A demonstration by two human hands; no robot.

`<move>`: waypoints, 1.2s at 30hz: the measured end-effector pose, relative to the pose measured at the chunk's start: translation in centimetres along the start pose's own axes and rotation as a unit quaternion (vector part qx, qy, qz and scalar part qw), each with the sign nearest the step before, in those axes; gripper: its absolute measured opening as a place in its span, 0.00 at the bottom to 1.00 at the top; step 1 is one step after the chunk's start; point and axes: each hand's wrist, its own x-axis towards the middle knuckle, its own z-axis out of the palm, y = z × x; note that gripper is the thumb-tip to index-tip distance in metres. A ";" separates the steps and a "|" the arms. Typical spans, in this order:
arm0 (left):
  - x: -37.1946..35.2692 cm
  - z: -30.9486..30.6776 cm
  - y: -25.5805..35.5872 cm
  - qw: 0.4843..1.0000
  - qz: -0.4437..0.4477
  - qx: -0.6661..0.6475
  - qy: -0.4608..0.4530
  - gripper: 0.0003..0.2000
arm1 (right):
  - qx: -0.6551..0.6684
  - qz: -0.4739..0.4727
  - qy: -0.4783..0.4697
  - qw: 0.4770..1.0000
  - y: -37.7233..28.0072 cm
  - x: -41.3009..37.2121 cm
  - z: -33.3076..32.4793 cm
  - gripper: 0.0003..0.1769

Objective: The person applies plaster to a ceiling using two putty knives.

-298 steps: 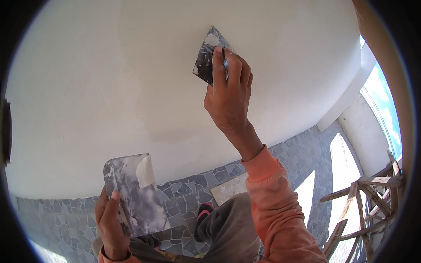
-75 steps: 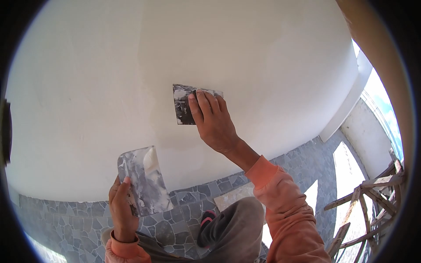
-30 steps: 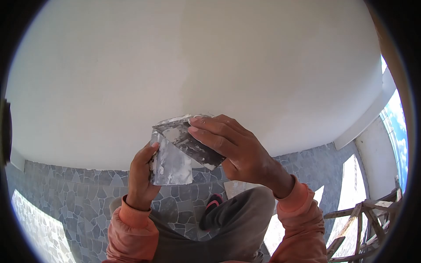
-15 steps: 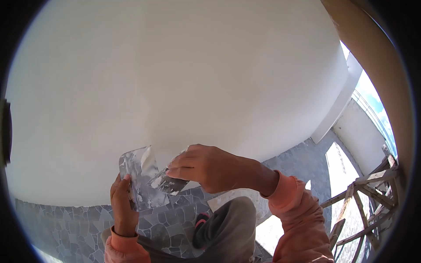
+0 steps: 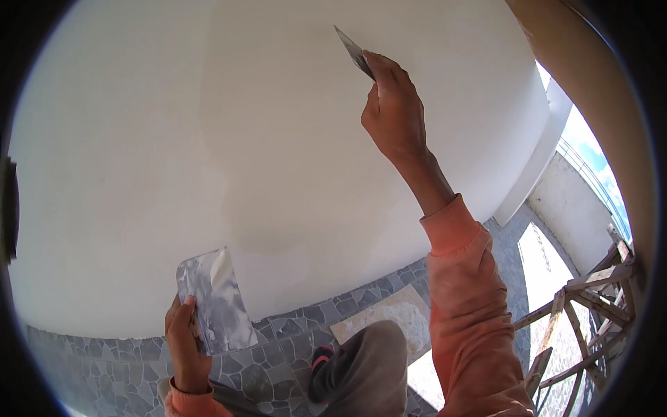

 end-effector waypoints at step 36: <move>-0.3 0.3 0.5 1.000 0.004 0.002 0.026 0.19 | -0.150 0.085 -0.036 0.984 -3.1 0.0 4.0 0.26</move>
